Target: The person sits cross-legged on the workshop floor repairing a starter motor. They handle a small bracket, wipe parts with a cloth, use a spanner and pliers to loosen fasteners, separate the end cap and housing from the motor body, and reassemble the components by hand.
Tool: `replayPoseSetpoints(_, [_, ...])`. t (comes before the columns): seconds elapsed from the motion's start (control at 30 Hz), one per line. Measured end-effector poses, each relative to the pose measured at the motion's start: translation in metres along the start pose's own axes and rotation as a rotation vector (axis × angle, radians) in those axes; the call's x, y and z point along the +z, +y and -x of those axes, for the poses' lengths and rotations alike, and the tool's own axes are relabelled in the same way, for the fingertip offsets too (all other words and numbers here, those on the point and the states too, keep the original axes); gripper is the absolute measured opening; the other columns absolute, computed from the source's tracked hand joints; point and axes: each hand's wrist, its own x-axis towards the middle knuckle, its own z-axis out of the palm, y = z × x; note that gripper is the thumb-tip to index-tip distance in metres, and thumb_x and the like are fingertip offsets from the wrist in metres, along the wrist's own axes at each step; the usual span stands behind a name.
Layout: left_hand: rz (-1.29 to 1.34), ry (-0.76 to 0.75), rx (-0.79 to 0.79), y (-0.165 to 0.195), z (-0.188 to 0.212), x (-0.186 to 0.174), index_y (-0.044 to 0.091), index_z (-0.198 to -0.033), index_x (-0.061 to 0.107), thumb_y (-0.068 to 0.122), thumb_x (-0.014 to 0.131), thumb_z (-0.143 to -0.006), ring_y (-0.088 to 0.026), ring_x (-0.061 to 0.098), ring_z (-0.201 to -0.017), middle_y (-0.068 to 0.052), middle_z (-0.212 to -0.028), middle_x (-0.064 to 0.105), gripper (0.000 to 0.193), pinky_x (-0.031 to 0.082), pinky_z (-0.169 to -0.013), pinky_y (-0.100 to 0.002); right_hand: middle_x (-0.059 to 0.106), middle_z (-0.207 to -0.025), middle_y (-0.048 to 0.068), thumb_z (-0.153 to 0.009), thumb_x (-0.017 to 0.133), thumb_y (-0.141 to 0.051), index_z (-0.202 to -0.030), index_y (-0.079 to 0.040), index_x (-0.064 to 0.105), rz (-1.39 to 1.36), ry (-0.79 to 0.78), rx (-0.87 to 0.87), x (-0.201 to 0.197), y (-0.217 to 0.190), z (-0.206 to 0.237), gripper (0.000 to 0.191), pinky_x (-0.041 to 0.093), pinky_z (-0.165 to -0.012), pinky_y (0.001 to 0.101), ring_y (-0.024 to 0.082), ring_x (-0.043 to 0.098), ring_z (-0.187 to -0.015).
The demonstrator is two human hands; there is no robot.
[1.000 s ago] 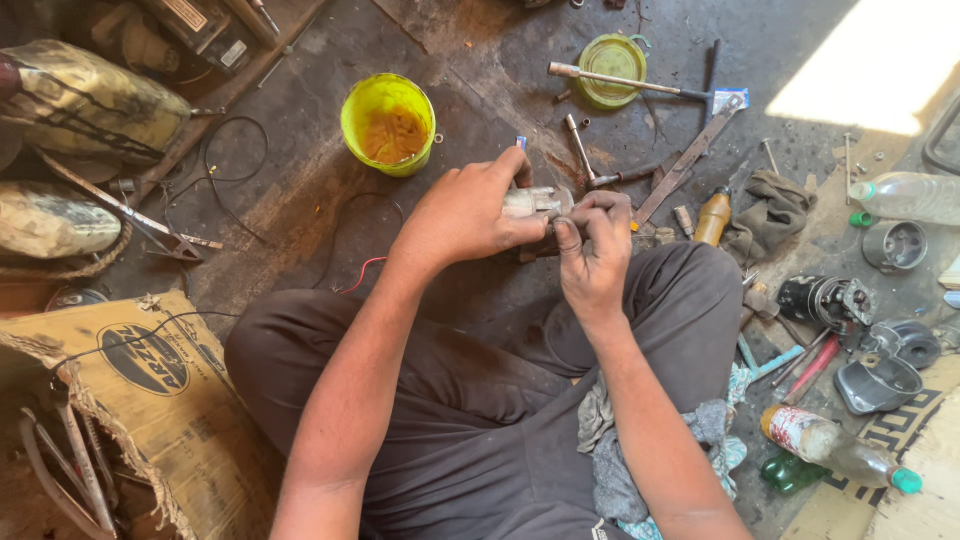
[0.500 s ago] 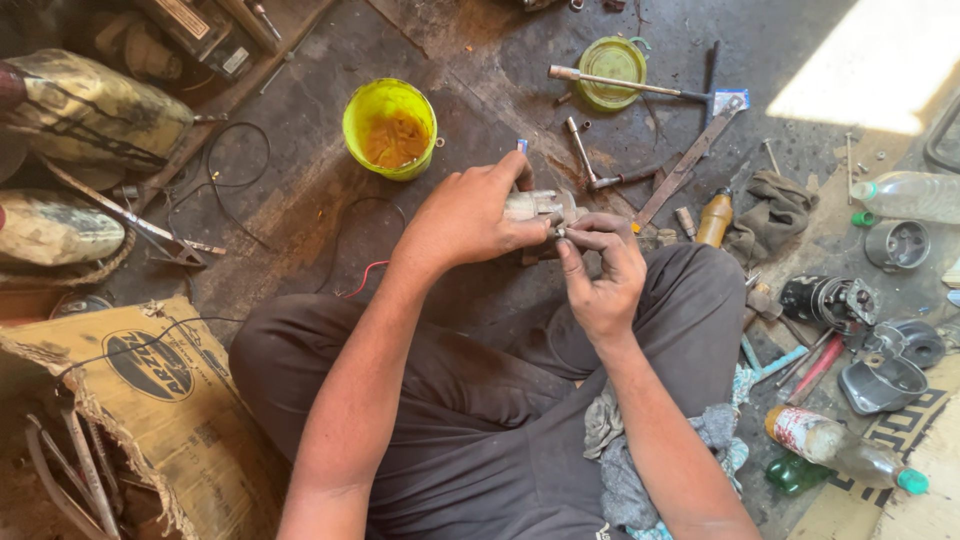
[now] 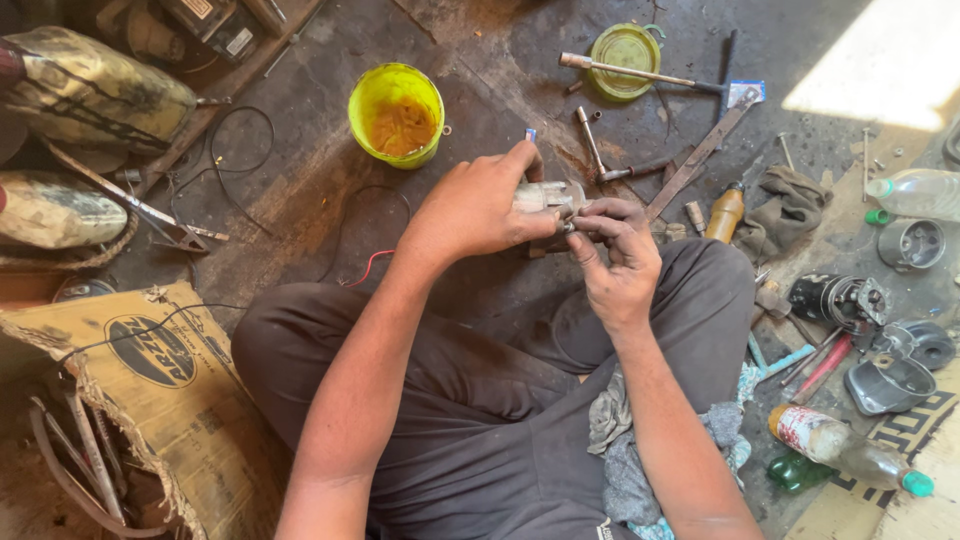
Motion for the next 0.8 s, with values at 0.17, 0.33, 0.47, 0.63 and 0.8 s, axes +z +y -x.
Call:
replayPoseSetpoints(0.17, [-0.012,0.016,0.008,0.0007,-0.0005,0.0015,0.006,-0.110,0.057,0.049,0.078,-0.074,-0.043,0.069,-0.096,-0.019,-0.103,0.074,0.060,0.053,-0.080,-0.051,0.060,-0.122,0.007,-0.097,0.076,0.000,-0.112,0.001,0.071,0.036,0.014,-0.046,-0.0032,0.0013,-0.0019,0.016,0.051,-0.094,0.0263,0.014,0.060,-0.110])
replayPoseSetpoints(0.33, [-0.011,0.031,0.008,0.0005,-0.0015,0.0044,0.006,-0.110,0.057,0.050,0.077,-0.074,-0.043,0.069,-0.096,-0.019,-0.103,0.074,0.061,0.053,-0.080,-0.052,0.056,-0.122,0.006,-0.097,0.076,-0.001,-0.113,0.001,0.070,0.012,-0.023,-0.014,-0.0065,0.0019,-0.0025,0.017,0.052,-0.091,0.0240,0.012,0.059,-0.107])
replayPoseSetpoints(0.47, [-0.016,0.044,0.013,-0.0007,-0.0030,0.0059,0.005,-0.111,0.056,0.050,0.077,-0.073,-0.044,0.069,-0.095,-0.021,-0.102,0.073,0.063,0.053,-0.080,-0.053,0.056,-0.124,0.006,-0.099,0.073,0.001,-0.114,0.003,0.068,-0.116,-0.014,0.045,-0.0064,0.0045,-0.0020,0.016,0.050,-0.093,0.0231,0.011,0.057,-0.108])
replayPoseSetpoints(0.63, [-0.013,0.025,-0.001,-0.0019,-0.0036,0.0069,0.005,-0.110,0.057,0.051,0.076,-0.074,-0.044,0.069,-0.096,-0.021,-0.103,0.073,0.062,0.053,-0.080,-0.053,0.057,-0.121,0.006,-0.101,0.070,0.003,-0.113,0.002,0.067,-0.193,-0.029,0.112,-0.0086,0.0073,-0.0024,0.013,0.050,-0.087,0.0228,0.010,0.057,-0.103])
replayPoseSetpoints(0.8, [-0.018,0.032,0.017,-0.0022,-0.0044,0.0073,0.004,-0.110,0.057,0.051,0.076,-0.073,-0.044,0.069,-0.096,-0.021,-0.103,0.073,0.062,0.053,-0.081,-0.053,0.063,-0.124,0.010,-0.098,0.072,0.006,-0.112,0.003,0.065,-0.261,-0.042,0.074,-0.0101,0.0073,-0.0022,0.016,0.052,-0.103,0.0268,0.015,0.062,-0.117])
